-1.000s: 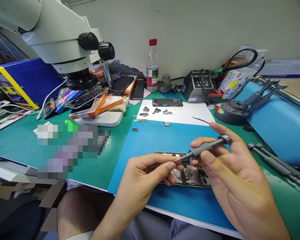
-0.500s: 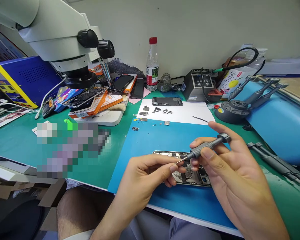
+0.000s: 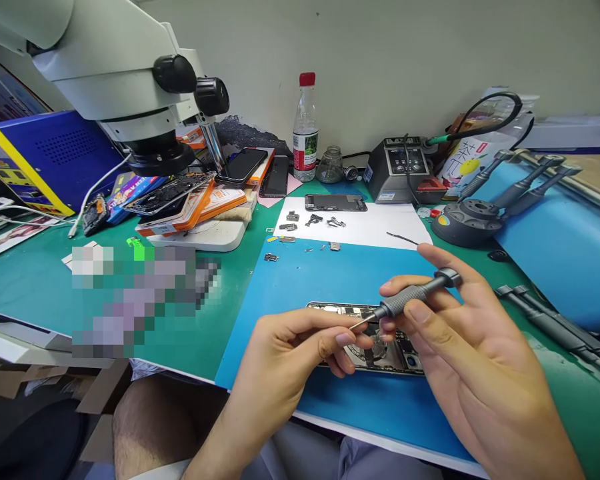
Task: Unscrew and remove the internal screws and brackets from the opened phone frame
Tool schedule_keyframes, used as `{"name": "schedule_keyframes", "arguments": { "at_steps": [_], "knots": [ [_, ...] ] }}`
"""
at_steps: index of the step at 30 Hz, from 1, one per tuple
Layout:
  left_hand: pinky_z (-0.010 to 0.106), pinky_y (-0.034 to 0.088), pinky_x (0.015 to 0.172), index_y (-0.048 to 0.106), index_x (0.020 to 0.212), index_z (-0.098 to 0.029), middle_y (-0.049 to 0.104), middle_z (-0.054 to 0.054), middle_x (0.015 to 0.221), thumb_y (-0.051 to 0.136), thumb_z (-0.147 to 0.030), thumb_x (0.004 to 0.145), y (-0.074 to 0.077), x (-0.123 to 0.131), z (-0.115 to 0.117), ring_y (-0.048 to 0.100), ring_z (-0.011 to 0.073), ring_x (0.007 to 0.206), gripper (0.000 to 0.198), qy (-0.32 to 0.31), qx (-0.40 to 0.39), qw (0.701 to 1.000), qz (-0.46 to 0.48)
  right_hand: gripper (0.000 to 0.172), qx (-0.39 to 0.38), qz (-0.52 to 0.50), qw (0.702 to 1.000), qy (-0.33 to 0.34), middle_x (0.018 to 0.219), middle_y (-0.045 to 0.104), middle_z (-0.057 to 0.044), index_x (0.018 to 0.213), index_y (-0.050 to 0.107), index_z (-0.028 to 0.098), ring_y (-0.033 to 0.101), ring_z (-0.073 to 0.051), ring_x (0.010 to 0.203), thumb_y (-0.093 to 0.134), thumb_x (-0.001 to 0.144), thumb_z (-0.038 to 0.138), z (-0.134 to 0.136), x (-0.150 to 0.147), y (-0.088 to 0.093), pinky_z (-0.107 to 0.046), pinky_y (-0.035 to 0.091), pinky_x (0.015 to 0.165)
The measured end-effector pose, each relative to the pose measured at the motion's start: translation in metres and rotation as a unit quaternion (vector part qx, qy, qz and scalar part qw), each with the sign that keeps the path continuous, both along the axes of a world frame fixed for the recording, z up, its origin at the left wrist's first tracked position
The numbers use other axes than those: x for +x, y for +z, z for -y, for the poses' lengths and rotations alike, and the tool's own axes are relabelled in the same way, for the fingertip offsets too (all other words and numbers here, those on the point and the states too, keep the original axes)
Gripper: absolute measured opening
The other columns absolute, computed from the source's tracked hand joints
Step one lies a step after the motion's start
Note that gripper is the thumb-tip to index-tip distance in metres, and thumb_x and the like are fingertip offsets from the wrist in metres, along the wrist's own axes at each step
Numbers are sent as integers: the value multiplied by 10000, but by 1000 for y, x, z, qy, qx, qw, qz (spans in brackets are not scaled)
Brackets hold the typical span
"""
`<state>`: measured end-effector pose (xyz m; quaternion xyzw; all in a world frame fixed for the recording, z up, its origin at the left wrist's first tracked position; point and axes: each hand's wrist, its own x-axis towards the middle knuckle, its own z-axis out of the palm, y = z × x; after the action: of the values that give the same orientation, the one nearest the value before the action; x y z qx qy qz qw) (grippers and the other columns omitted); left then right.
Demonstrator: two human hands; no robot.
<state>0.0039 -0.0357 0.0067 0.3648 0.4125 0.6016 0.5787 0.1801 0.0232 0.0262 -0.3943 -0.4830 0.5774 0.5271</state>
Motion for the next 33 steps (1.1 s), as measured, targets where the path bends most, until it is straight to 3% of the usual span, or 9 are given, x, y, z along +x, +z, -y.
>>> {"name": "schedule_keyframes", "arguments": {
  "at_steps": [12, 15, 17, 20, 24, 26, 28, 33],
  "knots": [
    [165, 600, 663, 922, 999, -268, 874, 16, 919, 814, -223, 988, 0, -1, 2, 736, 96, 682, 117, -18, -1, 1000, 1, 539, -4, -36, 999, 23, 974, 796, -6, 1383, 681, 357, 732, -130, 710, 893, 887, 366, 0, 0, 1, -207, 660, 681],
    [198, 616, 685, 907, 1111, -303, 883, 5, 993, 773, -271, 1026, 1, -2, 2, 745, 112, 712, 162, -23, -1, 999, -43, 554, -36, -51, 998, 20, 998, 787, -1, 1401, 688, 339, 716, -111, 705, 889, 885, 363, -6, 7, 3, -200, 656, 684],
    [233, 633, 762, 882, 1183, -334, 879, -11, 1055, 718, -315, 1070, 0, -3, 2, 767, 136, 817, 200, 2, 3, 992, -124, 580, -45, -40, 998, -5, 992, 784, -8, 1399, 689, 308, 706, -114, 694, 899, 863, 374, -15, 16, 6, -211, 649, 656],
    [324, 608, 1008, 822, 1266, -364, 832, -23, 1245, 660, -314, 1104, -6, -1, 2, 736, 196, 1169, 234, 39, 62, 947, -313, 653, 55, 67, 993, -85, 947, 774, -3, 1437, 618, 320, 715, -166, 684, 899, 849, 361, -31, 33, 9, -265, 622, 570],
    [516, 370, 1325, 695, 1424, -354, 694, -14, 1516, 590, -263, 1129, -16, 6, 3, 501, 263, 1521, 326, 28, 146, 844, -516, 598, 285, 244, 914, -154, 970, 718, 21, 1433, 526, 382, 680, -175, 650, 829, 931, 267, -41, 46, -2, -345, 604, 590],
    [562, 359, 1320, 651, 1466, -350, 666, -5, 1547, 563, -268, 1140, -20, 9, 3, 471, 286, 1529, 347, 18, 153, 809, -568, 547, 325, 278, 892, -146, 1019, 710, 2, 1451, 523, 393, 696, -185, 707, 770, 984, 249, -39, 46, -12, -363, 606, 630],
    [555, 461, 1219, 645, 1455, -348, 665, 5, 1532, 555, -294, 1145, -21, 10, 3, 503, 306, 1467, 327, 9, 157, 790, -593, 567, 333, 292, 887, -130, 1059, 716, -21, 1511, 508, 409, 720, -206, 769, 730, 1015, 248, -36, 45, -20, -374, 613, 648],
    [521, 519, 1102, 674, 1348, -325, 674, 25, 1473, 519, -281, 1159, -18, 12, 3, 551, 294, 1359, 249, 15, 153, 786, -598, 674, 373, 337, 860, -92, 1101, 720, -37, 1616, 462, 386, 746, -210, 811, 703, 1020, 185, -35, 45, -28, -374, 653, 678]
  ]
}}
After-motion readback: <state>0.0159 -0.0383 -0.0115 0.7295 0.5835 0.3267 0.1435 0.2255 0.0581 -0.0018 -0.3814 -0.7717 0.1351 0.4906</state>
